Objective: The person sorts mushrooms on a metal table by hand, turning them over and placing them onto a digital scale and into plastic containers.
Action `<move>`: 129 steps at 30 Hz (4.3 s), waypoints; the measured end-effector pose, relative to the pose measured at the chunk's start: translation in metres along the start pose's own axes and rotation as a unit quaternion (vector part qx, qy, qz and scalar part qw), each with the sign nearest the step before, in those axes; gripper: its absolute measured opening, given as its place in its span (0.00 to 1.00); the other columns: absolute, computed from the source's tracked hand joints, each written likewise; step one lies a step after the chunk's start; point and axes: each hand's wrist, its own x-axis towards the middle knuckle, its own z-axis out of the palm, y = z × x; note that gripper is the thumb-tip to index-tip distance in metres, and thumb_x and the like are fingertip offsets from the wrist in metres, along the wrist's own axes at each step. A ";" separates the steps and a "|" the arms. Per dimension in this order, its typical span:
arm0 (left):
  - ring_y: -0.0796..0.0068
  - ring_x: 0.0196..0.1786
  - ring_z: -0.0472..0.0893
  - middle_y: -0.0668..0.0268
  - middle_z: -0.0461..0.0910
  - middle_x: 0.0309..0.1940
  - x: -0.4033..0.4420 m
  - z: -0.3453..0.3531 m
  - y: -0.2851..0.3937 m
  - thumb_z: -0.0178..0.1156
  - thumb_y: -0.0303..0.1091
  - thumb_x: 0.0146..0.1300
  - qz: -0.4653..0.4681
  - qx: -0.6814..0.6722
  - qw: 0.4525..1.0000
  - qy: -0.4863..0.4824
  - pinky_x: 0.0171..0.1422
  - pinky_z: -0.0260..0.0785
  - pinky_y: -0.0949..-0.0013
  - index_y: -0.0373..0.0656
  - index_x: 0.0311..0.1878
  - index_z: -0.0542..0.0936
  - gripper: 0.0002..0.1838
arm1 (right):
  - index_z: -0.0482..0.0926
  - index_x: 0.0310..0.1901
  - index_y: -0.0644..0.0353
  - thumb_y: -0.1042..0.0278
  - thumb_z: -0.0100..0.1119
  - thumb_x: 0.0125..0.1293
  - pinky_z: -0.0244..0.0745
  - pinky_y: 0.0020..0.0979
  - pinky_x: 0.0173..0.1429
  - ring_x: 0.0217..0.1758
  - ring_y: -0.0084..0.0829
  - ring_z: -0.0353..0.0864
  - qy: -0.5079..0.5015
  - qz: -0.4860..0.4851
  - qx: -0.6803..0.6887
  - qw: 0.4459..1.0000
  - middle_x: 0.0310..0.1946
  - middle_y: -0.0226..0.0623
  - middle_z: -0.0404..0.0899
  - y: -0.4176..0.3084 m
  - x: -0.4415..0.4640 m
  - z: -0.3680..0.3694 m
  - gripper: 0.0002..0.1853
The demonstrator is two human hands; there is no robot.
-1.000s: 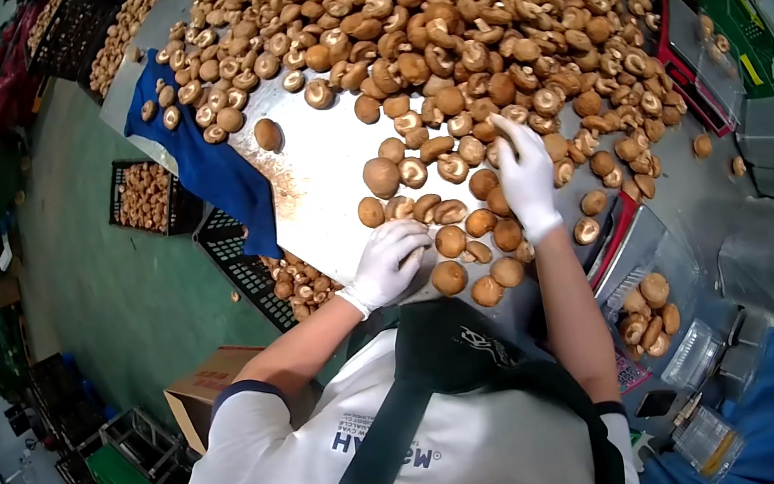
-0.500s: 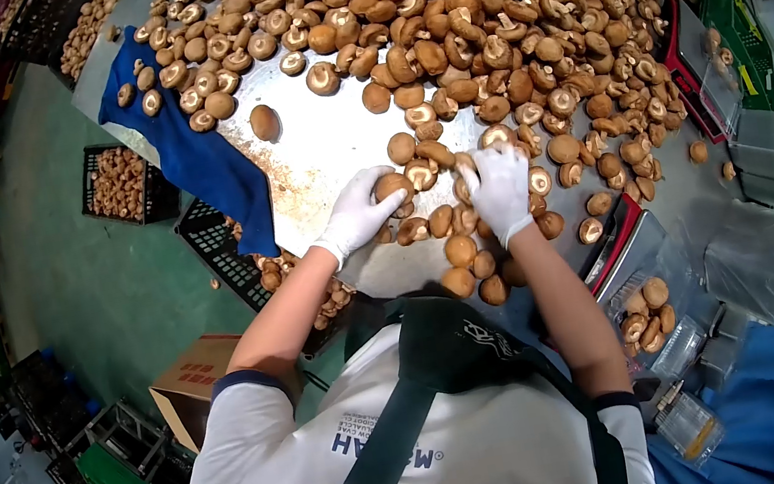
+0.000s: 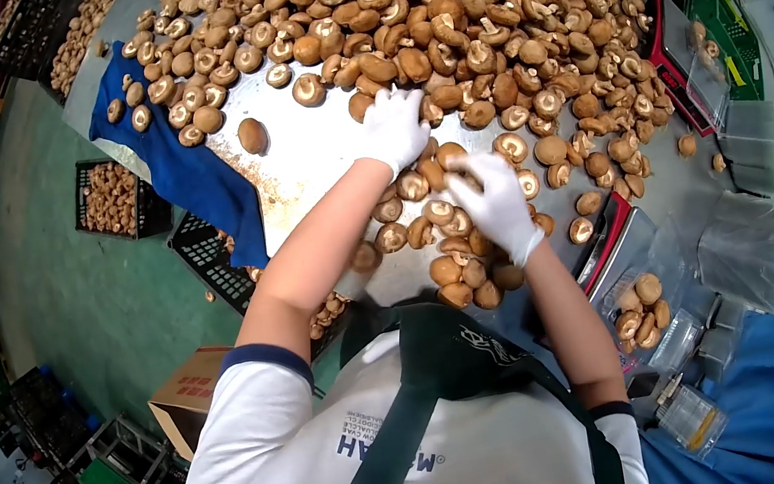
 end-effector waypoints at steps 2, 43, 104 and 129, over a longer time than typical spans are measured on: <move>0.50 0.60 0.71 0.54 0.77 0.51 -0.012 0.015 -0.014 0.61 0.43 0.61 -0.012 -0.024 0.999 0.027 0.64 0.68 0.53 0.43 0.61 0.74 0.26 | 0.81 0.47 0.60 0.63 0.62 0.64 0.73 0.41 0.54 0.48 0.45 0.78 0.011 0.103 -0.006 0.995 0.43 0.44 0.82 0.004 0.040 -0.001 0.13; 0.55 0.42 0.79 0.58 0.80 0.36 -0.170 -0.008 0.125 0.71 0.40 0.53 0.255 -0.318 0.910 0.074 0.49 0.70 0.59 0.39 0.37 0.81 0.16 | 0.66 0.68 0.65 0.62 0.41 0.80 0.73 0.31 0.63 0.64 0.27 0.73 0.111 0.257 0.632 0.722 0.62 0.37 0.73 -0.046 -0.178 -0.035 0.22; 0.73 0.45 0.81 0.66 0.79 0.38 -0.172 0.094 0.275 0.42 0.55 0.79 -0.015 -0.576 0.725 -0.377 0.60 0.70 0.64 0.42 0.62 0.70 0.26 | 0.79 0.54 0.65 0.74 0.55 0.70 0.73 0.32 0.61 0.57 0.32 0.78 0.361 0.292 0.036 0.885 0.55 0.41 0.79 0.032 -0.375 -0.237 0.13; 0.78 0.42 0.80 0.68 0.80 0.37 -0.215 0.092 0.200 0.53 0.38 0.75 -0.023 -0.513 0.777 -0.363 0.50 0.73 0.73 0.41 0.55 0.76 0.13 | 0.78 0.43 0.62 0.59 0.49 0.77 0.70 0.19 0.37 0.31 0.17 0.77 0.485 0.392 0.427 0.655 0.30 0.29 0.78 0.027 -0.412 -0.152 0.14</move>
